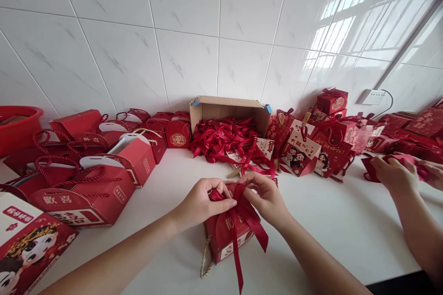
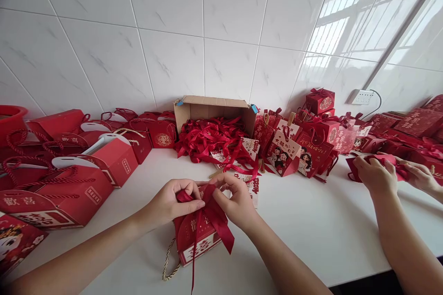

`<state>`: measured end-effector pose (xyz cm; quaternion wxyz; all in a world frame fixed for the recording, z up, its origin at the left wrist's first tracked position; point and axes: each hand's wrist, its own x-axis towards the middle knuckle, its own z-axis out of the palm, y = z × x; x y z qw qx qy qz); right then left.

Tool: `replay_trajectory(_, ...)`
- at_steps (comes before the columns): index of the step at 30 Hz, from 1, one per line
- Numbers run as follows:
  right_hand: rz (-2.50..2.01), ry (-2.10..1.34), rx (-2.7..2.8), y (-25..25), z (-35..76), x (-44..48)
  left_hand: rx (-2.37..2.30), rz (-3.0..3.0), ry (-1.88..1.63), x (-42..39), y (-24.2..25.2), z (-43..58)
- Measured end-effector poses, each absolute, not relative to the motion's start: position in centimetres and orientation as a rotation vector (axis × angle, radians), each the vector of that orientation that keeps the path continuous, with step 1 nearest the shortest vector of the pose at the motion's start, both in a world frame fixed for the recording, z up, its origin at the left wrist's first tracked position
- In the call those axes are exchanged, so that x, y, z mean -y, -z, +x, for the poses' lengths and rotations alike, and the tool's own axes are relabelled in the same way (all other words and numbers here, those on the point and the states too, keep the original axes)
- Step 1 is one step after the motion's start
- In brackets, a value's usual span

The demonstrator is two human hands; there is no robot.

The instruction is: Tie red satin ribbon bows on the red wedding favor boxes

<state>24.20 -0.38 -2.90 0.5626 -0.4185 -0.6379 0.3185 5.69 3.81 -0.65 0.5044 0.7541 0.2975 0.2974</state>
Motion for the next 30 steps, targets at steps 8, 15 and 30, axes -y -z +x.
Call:
replay_trajectory(8,-1.062,-0.663,1.541,2.8,23.8,0.4,-0.688,1.792,-0.690,-3.8,0.9,5.7)
replay_trajectory(15,-0.951,-0.291,1.795,2.6,24.6,0.2,-0.733,1.819,-0.723,-3.6,0.8,6.1)
replay_trajectory(30,-0.973,-0.126,1.726,3.4,24.5,0.0,-0.722,1.830,-0.730,-3.4,0.8,6.2)
